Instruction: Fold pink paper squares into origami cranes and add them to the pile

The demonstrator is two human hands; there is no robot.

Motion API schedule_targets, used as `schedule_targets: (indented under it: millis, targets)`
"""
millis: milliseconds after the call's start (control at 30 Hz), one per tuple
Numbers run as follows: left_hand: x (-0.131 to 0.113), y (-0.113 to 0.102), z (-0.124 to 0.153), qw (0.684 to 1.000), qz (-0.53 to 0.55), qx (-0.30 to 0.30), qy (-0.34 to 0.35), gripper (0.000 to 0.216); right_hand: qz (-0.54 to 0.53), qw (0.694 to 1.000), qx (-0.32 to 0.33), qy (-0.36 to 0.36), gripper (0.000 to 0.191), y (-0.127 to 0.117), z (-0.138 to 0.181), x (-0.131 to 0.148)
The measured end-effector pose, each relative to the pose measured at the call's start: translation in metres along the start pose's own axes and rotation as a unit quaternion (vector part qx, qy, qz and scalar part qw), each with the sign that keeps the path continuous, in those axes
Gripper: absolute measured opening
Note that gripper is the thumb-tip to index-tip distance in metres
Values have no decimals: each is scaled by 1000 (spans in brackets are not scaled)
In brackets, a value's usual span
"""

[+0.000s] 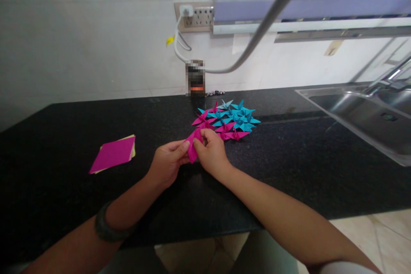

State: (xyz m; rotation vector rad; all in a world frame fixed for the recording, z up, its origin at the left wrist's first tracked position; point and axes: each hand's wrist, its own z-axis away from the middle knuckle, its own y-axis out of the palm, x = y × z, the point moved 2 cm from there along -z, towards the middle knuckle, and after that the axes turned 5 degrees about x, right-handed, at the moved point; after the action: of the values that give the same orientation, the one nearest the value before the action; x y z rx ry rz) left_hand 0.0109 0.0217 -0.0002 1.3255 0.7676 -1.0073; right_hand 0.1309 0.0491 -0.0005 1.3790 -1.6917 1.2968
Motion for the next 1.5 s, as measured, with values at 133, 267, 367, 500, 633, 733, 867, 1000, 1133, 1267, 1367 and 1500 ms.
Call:
schedule_targets:
  millis: [133, 267, 367, 500, 633, 733, 867, 1000, 1133, 1267, 1367, 1500]
  targets:
    - [2, -1, -1, 999, -26, -16, 21, 30, -17, 1000, 0, 4, 9, 0, 1, 1]
    - [3, -3, -3, 999, -43, -13, 19, 27, -23, 1000, 5, 4, 14, -1, 1, 3]
    - [3, -5, -4, 998, -64, -3, 16, 23, -21, 1000, 13, 11, 16, -1, 1, 1]
    - [1, -6, -4, 996, -89, 0, 7, 25, -8, 1000, 16, 3, 15, -2, 0, 0]
    - [-2, -7, -4, 994, -101, 22, -29, 31, 29, 999, 33, -32, 15, -5, -2, 4]
    - [-3, -9, -4, 990, -109, 66, -60, 31, 50, 993, 78, -67, 17, -7, -3, 6]
    - [-2, -12, -4, 980, -144, 110, -85, 26, 36, 989, 129, -64, 10, -9, -4, 3]
    - [-4, -12, -5, 977, -172, 107, -63, 26, -27, 993, 117, 1, 14, -8, -5, 0]
    - [-7, -11, -7, 987, -156, 14, 20, 26, -106, 990, 67, 65, 18, -7, -2, 5]
    - [-7, -11, -9, 988, -125, -32, 81, 25, -49, 986, 136, 82, 24, -4, 3, 8]
    - [-6, -12, -9, 987, -124, -43, 88, 23, -32, 987, 142, 62, 19, -4, 4, 4]
    - [-8, -12, -7, 985, -132, -81, 76, 25, -34, 993, 97, 51, 13, -6, 0, -2]
